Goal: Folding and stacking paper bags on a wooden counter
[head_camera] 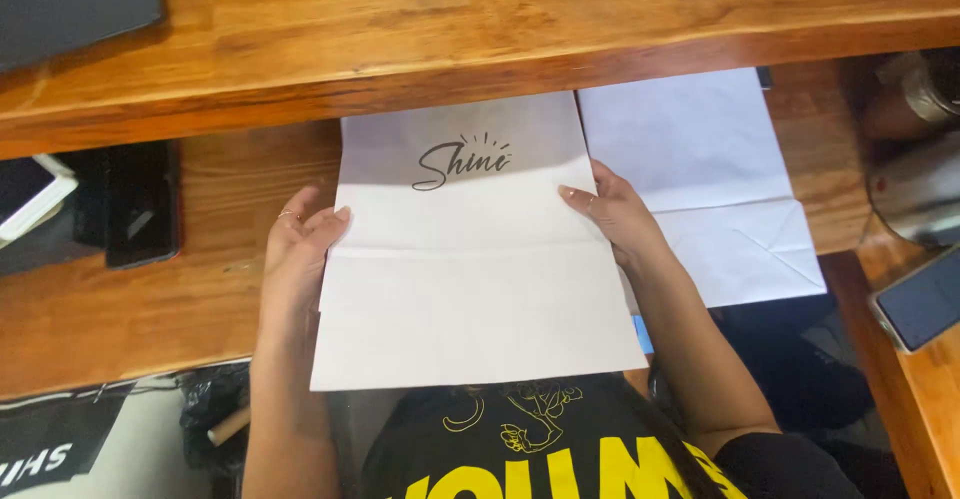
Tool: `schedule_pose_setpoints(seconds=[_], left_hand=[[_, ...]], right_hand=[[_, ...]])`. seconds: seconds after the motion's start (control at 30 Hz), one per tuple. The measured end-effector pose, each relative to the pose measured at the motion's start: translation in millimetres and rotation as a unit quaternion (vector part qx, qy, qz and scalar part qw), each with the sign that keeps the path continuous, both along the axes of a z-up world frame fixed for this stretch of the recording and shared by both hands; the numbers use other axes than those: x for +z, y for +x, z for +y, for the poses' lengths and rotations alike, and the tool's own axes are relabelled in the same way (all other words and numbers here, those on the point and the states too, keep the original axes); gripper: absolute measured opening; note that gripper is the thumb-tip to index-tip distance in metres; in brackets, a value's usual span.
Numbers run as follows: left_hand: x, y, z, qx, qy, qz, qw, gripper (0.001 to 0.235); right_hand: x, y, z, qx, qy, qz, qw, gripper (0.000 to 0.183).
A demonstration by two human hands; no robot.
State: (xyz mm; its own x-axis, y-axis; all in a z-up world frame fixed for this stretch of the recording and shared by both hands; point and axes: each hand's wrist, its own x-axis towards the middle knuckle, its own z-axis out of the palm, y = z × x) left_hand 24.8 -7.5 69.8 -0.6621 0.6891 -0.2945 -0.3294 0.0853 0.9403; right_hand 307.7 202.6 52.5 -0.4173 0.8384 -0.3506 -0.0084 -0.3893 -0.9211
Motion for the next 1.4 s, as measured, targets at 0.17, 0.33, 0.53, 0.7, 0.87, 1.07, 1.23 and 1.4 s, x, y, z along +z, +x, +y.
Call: schedule_pose_setpoints(seconds=[0.17, 0.33, 0.53, 0.7, 0.87, 1.07, 1.23, 1.4], left_hand=[[-25.8, 57.8, 58.5, -0.118, 0.070, -0.045, 0.989, 0.083], [-64.3, 159.5, 154.4, -0.246, 0.060, -0.012, 0.967, 0.086], [-107.4, 225.9, 235.1, -0.254, -0.064, 0.111, 0.959, 0.083], [-136.1, 245.3, 246.8, -0.236, -0.119, 0.219, 0.939, 0.061], [-56.1, 267.2, 204.9, -0.227, -0.114, 0.253, 0.933, 0.098], [-60.1, 256.0, 211.3, -0.243, -0.078, 0.124, 0.959, 0.107], [-50.6, 175.2, 160.1, -0.122, 0.005, 0.237, 0.964, 0.093], [-45.4, 74.1, 59.3, 0.057, -0.141, 0.403, 0.903, 0.092]], right_hand=[[1.0, 86.8, 67.4, -0.019, 0.072, -0.032, 0.997, 0.056], [-15.4, 192.9, 146.6, -0.040, 0.140, -0.128, 0.981, 0.066], [-48.2, 259.3, 214.6, -0.078, 0.189, -0.173, 0.963, 0.059], [-100.8, 268.8, 245.6, -0.070, 0.222, -0.213, 0.949, 0.061], [-90.9, 250.9, 224.3, -0.079, 0.274, -0.399, 0.871, 0.048], [-69.9, 229.8, 200.7, -0.038, 0.284, -0.484, 0.827, 0.070], [-10.3, 174.6, 91.5, -0.115, 0.445, -0.341, 0.820, 0.068], [-4.6, 78.9, -18.5, -0.028, 0.436, -0.039, 0.899, 0.059]])
